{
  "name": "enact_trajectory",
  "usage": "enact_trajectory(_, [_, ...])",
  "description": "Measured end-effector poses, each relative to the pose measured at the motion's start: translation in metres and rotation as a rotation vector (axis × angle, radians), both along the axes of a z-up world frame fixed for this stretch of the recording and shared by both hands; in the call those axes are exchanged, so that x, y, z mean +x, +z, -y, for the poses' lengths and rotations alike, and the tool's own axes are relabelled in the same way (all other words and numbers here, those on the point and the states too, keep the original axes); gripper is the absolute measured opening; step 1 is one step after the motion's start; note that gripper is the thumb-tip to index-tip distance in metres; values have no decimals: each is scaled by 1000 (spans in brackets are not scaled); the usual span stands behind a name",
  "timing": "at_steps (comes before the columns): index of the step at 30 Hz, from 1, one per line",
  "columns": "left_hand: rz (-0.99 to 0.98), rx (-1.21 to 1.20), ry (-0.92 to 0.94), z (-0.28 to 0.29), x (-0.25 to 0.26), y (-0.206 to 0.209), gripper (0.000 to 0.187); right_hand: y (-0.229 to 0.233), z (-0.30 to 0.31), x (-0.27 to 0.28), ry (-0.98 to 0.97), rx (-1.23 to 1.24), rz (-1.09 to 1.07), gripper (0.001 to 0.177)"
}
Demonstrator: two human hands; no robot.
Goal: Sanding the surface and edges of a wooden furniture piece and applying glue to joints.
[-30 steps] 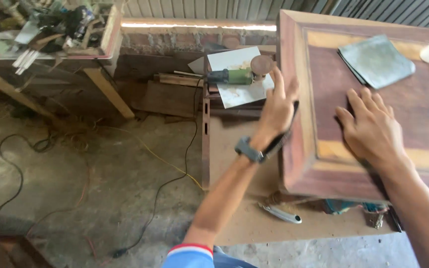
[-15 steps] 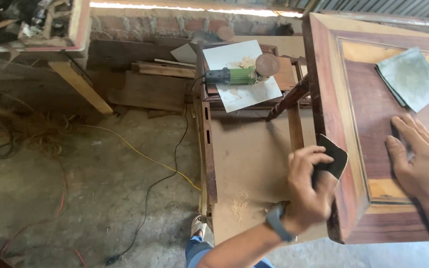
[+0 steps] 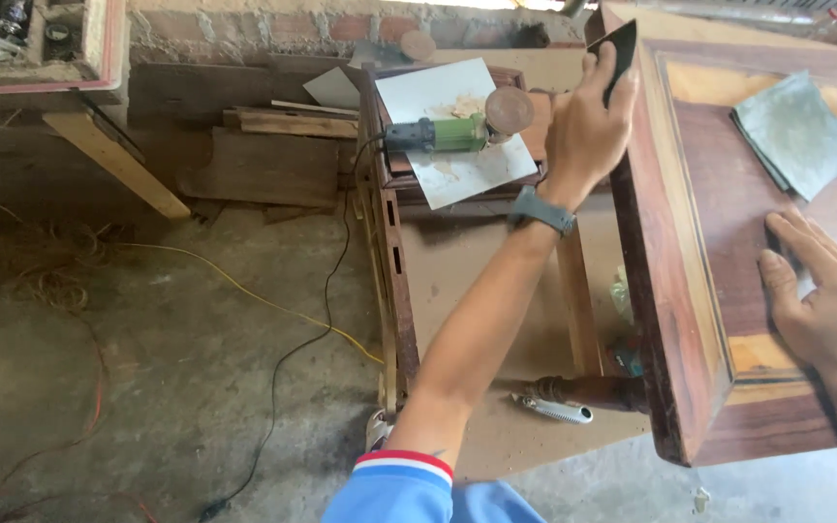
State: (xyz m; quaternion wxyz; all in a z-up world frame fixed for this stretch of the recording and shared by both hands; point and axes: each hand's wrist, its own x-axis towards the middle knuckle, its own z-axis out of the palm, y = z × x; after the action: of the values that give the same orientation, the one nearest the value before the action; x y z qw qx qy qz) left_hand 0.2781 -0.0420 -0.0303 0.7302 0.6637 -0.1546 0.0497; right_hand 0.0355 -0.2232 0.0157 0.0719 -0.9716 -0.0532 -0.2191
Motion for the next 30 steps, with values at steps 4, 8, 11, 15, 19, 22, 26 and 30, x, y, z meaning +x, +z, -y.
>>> enact_trajectory(4, [-78, 122, -111, -29, -64, 2, 74, -3, 2, 1, -17, -40, 10, 37])
enact_trajectory(8, [-39, 55, -42, -4, -18, -8, 75, -5, 4, 2, -41, -57, 23, 37])
enact_trajectory(11, [-49, 80, -28, 6, 45, -12, 81, -5, 5, 2, -48, -78, 43, 38])
enact_trajectory(15, [-16, -40, -65, -23, -15, -9, 68, -2, 2, 2, -92, -103, 14, 41])
enact_trajectory(19, [1, 19, -14, -6, 16, -24, 68, -4, 6, 4, -94, -123, 12, 40])
enact_trajectory(22, [3, 98, -82, 3, 70, -17, 74, -4, 6, 6, -98, -100, 15, 40])
enact_trajectory(26, [-40, 76, -106, -19, 7, -20, 69, -6, 8, 4, -103, -131, 8, 41])
enact_trajectory(30, [6, 58, -107, -20, 15, -16, 64, -5, 5, 4, -62, -113, 19, 40])
